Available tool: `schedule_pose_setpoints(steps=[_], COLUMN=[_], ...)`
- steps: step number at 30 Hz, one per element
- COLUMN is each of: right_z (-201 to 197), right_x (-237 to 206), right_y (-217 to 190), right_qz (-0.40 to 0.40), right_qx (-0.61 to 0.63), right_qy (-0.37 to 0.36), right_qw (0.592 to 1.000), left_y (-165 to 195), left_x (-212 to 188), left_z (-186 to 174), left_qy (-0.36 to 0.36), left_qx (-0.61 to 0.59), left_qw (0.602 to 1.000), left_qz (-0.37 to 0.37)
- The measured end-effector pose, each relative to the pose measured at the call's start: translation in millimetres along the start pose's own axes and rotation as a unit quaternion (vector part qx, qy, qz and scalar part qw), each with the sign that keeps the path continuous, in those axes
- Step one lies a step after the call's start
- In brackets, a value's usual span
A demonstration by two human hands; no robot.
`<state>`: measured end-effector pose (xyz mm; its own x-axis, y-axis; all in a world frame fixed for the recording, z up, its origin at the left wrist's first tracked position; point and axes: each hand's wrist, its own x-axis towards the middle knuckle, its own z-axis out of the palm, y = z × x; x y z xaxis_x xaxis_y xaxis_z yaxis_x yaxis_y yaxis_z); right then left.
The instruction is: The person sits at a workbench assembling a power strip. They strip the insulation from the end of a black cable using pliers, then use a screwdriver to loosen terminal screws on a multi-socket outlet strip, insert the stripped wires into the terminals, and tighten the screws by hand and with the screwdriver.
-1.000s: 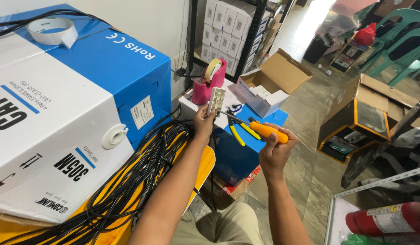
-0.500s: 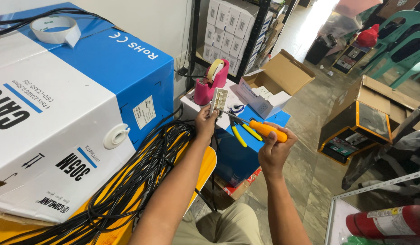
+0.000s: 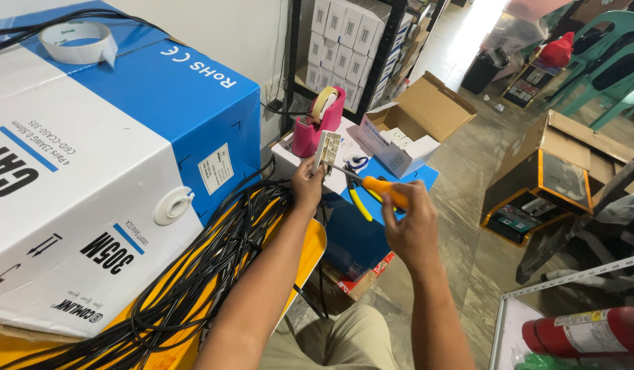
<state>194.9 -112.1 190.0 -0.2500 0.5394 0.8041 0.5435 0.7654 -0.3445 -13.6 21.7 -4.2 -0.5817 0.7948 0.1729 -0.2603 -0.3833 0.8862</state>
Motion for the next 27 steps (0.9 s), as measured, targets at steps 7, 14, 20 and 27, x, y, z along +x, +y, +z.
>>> schedule_pose_setpoints(steps=[7,14,20,27], right_z=[-9.1,-22.5,-27.8,-27.6], right_x=[16.4,28.4,36.2,39.5], right_y=[-15.4,-20.4,-18.4,-5.9], right_qz=[0.116,0.040,0.049,0.169], right_qx=[-0.140,-0.086,0.066,-0.142], right_qy=[-0.095,-0.109,-0.110,-0.134], right_qw=[0.979,0.990,0.991,0.966], left_y=[2.0,8.6,3.1,2.5], left_x=[-3.0,-4.0,-1.4,-4.1], left_z=[1.7,3.7,4.7,3.9], left_qy=[-0.017,-0.007,-0.017,-0.050], left_qx=[-0.004,0.000,0.006,0.029], left_qw=[1.000,1.000,0.999,0.997], left_qz=[0.005,-0.005,0.026,0.047])
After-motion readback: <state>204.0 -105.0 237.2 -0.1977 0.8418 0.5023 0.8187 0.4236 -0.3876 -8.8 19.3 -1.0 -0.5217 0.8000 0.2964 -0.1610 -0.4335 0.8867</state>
